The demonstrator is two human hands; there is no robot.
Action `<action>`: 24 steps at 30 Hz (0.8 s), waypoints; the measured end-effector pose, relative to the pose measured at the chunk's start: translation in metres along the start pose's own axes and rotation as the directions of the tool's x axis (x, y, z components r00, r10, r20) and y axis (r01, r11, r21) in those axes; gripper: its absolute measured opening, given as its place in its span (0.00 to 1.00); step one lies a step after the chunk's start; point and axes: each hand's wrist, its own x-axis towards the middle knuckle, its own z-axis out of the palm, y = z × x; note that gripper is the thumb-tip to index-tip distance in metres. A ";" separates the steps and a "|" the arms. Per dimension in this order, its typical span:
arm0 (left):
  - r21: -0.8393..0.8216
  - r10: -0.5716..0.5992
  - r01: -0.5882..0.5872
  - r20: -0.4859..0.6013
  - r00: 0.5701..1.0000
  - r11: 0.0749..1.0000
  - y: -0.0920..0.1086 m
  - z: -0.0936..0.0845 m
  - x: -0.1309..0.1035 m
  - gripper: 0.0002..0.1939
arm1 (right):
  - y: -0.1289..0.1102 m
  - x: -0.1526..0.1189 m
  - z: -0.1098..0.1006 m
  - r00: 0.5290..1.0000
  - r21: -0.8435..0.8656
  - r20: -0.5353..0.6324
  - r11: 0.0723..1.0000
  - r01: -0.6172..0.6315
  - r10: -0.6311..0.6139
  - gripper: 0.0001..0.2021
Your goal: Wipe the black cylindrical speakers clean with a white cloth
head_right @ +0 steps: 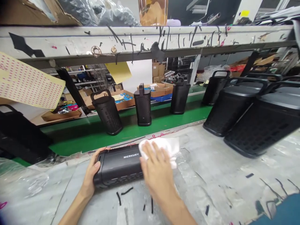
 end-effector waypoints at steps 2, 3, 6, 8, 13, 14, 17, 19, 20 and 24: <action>0.007 0.002 -0.002 -0.003 1.000 1.000 0.000 0.000 0.000 0.24 | 0.034 -0.007 -0.003 0.991 0.024 0.028 0.991 -0.133 0.132 0.22; 0.011 0.008 -0.008 -0.005 1.000 1.000 0.000 0.000 0.000 0.24 | 0.052 -0.009 -0.007 0.972 0.053 0.064 0.972 -0.228 0.225 0.24; 0.024 0.017 -0.017 -0.002 1.000 1.000 0.001 0.000 0.000 0.24 | 0.099 -0.011 -0.022 0.814 0.098 0.210 0.816 -0.569 0.542 0.37; 0.037 0.021 -0.021 0.006 1.000 0.999 0.001 -0.001 -0.001 0.23 | 0.119 -0.010 -0.031 0.708 0.070 0.212 0.712 -0.699 0.674 0.36; 0.060 0.056 -0.057 0.016 0.998 0.997 -0.003 -0.006 -0.001 0.23 | 0.112 -0.012 -0.026 0.669 0.270 0.272 0.612 -0.743 0.692 0.31; 0.062 0.065 -0.066 0.021 0.998 0.996 -0.002 -0.006 -0.001 0.24 | 0.105 -0.012 -0.021 0.658 0.332 0.322 0.570 -0.752 0.681 0.31; 0.045 0.075 -0.075 0.001 0.997 0.996 0.002 -0.004 -0.002 0.24 | 0.091 -0.009 -0.007 0.559 0.556 0.452 0.271 -0.786 0.695 0.25; 0.018 0.065 -0.065 -0.029 0.997 0.998 0.006 0.000 -0.004 0.24 | 0.087 -0.004 -0.001 0.486 0.667 0.535 0.007 -0.745 0.691 0.22; 0.007 0.049 -0.049 -0.046 0.998 0.999 0.008 0.002 -0.005 0.24 | 0.086 0.000 0.002 0.470 0.693 0.564 -0.080 -0.716 0.679 0.21; -0.088 -0.198 0.190 -0.084 0.977 0.978 0.012 0.007 -0.005 0.28 | 0.084 0.013 0.014 0.499 0.763 0.509 -0.100 -0.639 0.701 0.23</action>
